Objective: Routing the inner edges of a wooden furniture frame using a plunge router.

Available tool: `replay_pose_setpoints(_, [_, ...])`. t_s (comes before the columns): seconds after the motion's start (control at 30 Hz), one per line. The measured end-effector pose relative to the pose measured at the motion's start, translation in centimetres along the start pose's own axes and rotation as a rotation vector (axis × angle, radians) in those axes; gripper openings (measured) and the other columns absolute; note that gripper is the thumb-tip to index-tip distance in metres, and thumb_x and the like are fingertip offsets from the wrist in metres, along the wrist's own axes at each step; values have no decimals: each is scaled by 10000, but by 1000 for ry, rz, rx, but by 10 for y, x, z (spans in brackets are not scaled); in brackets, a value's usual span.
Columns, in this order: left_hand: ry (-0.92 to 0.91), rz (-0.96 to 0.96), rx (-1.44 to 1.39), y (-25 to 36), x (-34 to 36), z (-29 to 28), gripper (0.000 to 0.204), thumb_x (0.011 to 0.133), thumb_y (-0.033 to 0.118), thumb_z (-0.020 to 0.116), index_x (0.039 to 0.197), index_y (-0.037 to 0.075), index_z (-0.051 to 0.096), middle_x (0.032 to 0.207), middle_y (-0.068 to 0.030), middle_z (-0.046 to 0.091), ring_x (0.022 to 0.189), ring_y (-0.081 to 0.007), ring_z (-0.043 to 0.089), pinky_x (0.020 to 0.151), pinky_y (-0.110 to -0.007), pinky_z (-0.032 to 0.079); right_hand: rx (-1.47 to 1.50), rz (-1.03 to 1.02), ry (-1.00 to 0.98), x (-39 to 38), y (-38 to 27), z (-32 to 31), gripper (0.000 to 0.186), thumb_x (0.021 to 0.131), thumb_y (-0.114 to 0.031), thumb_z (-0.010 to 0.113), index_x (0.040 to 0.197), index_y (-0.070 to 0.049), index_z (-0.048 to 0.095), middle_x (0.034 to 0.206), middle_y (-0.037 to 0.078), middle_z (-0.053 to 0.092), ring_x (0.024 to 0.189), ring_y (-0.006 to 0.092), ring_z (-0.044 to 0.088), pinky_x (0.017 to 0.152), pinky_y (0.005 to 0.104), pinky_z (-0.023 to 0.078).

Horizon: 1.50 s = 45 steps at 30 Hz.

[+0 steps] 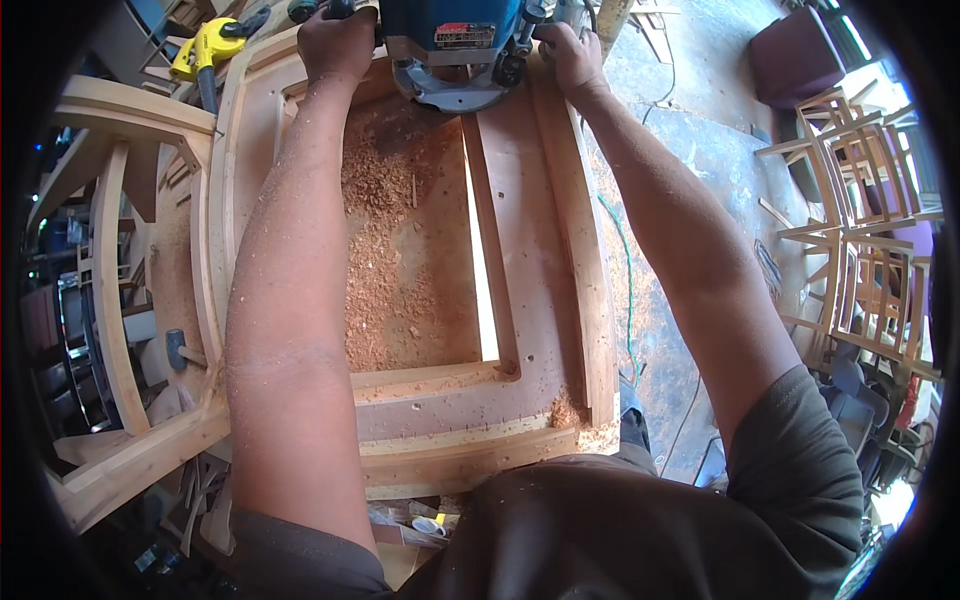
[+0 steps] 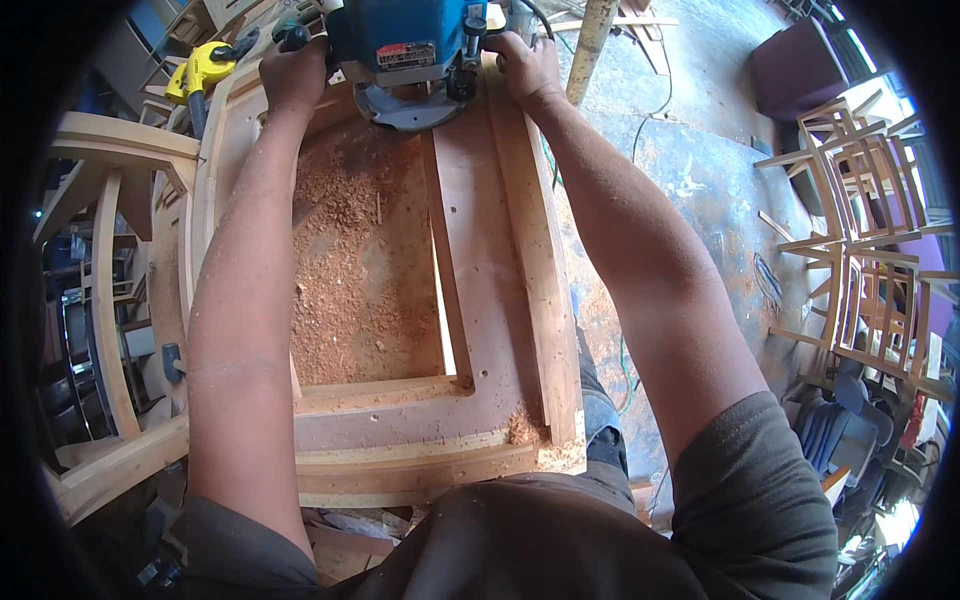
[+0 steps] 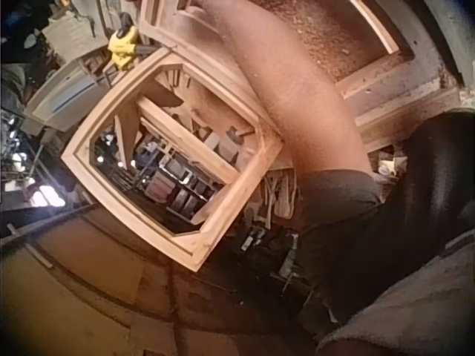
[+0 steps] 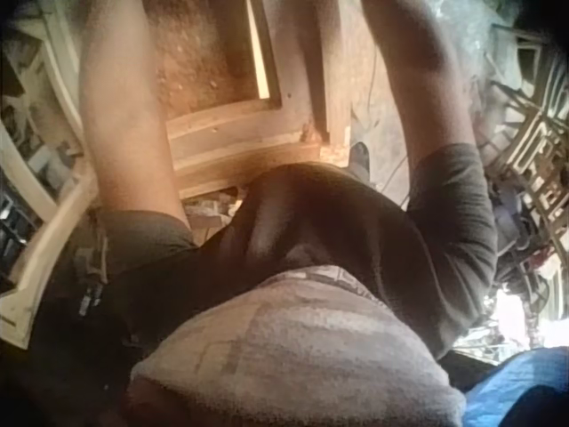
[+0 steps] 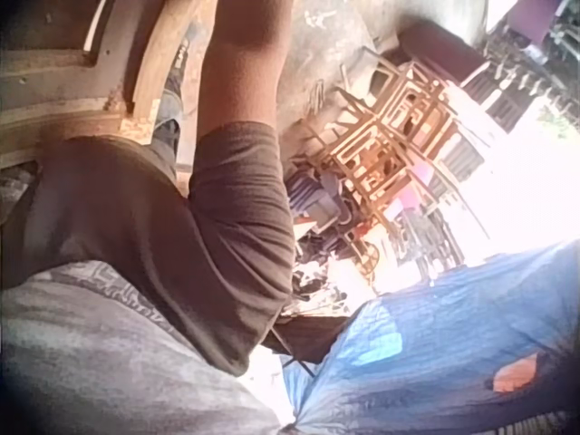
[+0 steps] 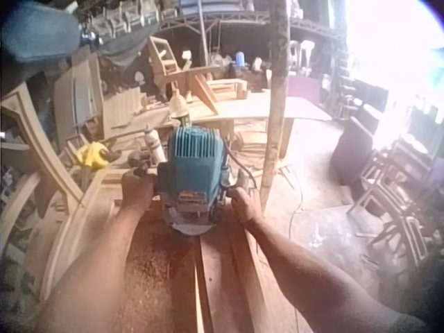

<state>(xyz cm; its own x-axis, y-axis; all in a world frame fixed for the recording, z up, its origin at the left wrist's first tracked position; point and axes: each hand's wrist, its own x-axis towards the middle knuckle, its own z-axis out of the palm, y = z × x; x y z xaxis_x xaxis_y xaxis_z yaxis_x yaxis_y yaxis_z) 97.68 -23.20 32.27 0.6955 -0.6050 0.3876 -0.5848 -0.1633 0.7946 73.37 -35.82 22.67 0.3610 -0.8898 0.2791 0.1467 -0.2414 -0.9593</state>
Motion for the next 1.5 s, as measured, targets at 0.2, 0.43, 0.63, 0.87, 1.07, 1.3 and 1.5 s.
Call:
replay_pose_setpoints(0.2, [19,-98,117,22,-22,1,296,755,306,644,739,13,677,653,-91,668,602,-199,590,611,-288,473,2,15,-1,-15,3,-11,288,836,-295,577,775,-81,760,582,38,546,547,149,478,550,270,391])
replay_pose_setpoints(0.43, [14,-12,74,11,-41,-16,286,750,284,644,723,-1,654,622,-84,639,583,-202,560,598,-297,461,-237,-225,-27,-39,-4,-14,261,841,-269,590,778,-79,758,596,44,551,553,168,480,551,294,395])
replay_pose_setpoints(0.63, [1,-10,-4,23,-65,-26,244,724,239,651,710,-4,649,631,-113,640,577,-254,528,615,-349,460,-413,-438,25,-61,-9,-18,202,832,-212,609,785,-69,745,609,49,553,563,176,484,551,301,395])
replay_pose_setpoints(0.87, [0,-27,-9,33,-83,-36,224,716,223,653,705,-1,650,635,-116,643,570,-252,515,611,-354,455,-309,-347,-8,-74,-13,-25,159,822,-157,610,812,-53,730,617,54,549,572,180,485,556,304,394])
replay_pose_setpoints(1.07, [-10,-22,-45,38,-101,-46,209,714,217,652,691,10,643,618,-102,631,569,-231,513,600,-347,448,-300,-228,-17,-94,-23,-27,171,823,-154,598,803,-33,717,658,64,571,598,195,491,578,315,401])
replay_pose_setpoints(1.3, [13,1,-25,47,-130,-61,213,722,225,645,671,19,620,611,-69,624,565,-203,505,591,-321,440,-356,-341,-39,-121,-29,-34,171,834,-132,577,777,-22,695,709,82,592,638,208,497,591,328,403])
replay_pose_setpoints(1.5, [-3,-12,4,54,-157,-74,205,721,221,644,663,27,612,602,-58,609,567,-197,490,591,-314,427,-572,-526,-28,-150,-33,-47,151,820,-118,584,752,-17,673,722,96,588,652,223,503,591,332,401])
